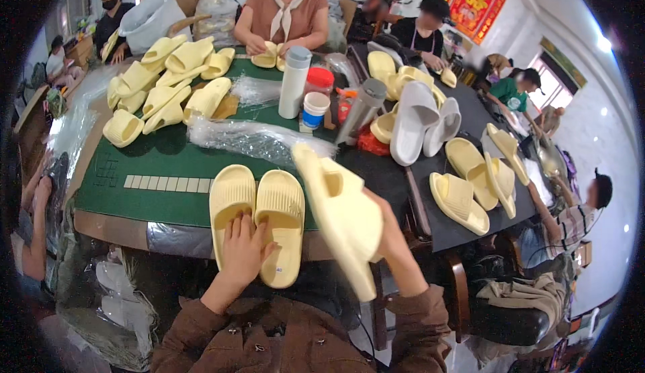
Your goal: The person assembles pairs of plastic slippers by hand at a workbench. They pick up individual slipper halves, align them, and press them together to form complete pairs. The person handles yellow, white, and black slippers, placing the finished pairs on the table.
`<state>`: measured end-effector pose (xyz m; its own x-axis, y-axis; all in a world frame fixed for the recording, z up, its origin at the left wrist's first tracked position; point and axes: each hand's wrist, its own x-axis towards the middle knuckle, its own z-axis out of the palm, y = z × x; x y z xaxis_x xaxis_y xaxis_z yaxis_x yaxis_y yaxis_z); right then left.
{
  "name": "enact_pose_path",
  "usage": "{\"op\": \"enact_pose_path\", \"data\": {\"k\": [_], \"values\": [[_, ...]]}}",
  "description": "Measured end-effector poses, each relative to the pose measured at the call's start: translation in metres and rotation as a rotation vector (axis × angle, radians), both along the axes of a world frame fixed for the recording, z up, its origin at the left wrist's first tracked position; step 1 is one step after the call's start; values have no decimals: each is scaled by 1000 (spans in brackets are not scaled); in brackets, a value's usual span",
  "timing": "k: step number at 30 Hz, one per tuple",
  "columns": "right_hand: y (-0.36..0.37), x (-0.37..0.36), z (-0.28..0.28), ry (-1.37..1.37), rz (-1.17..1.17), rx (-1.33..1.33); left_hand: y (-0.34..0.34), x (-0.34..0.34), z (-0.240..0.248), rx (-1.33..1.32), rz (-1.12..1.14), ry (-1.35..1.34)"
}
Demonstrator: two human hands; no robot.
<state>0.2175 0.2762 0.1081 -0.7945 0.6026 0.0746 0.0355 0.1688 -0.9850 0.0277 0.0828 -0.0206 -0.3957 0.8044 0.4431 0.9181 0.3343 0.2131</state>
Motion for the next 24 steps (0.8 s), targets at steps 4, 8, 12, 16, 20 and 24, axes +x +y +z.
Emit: {"op": "enact_pose_path", "data": {"k": [4,8,12,16,20,24], "values": [[-17,-41,-27,108,85,-72,-31,-39,3,-55,55,-109],[-27,-66,-56,91,1,-136,-82,-111,1,-22,312,-57],[-25,-91,-93,-3,-85,-136,-120,-199,-2,-106,643,-121],[-26,-120,-121,9,-129,-18,-152,-282,-21,-86,789,153],[-31,-132,-137,33,-65,-4,-163,-309,-20,-121,886,108],[-31,-112,-136,144,-125,-88,-139,-273,-9,-171,889,244]]}}
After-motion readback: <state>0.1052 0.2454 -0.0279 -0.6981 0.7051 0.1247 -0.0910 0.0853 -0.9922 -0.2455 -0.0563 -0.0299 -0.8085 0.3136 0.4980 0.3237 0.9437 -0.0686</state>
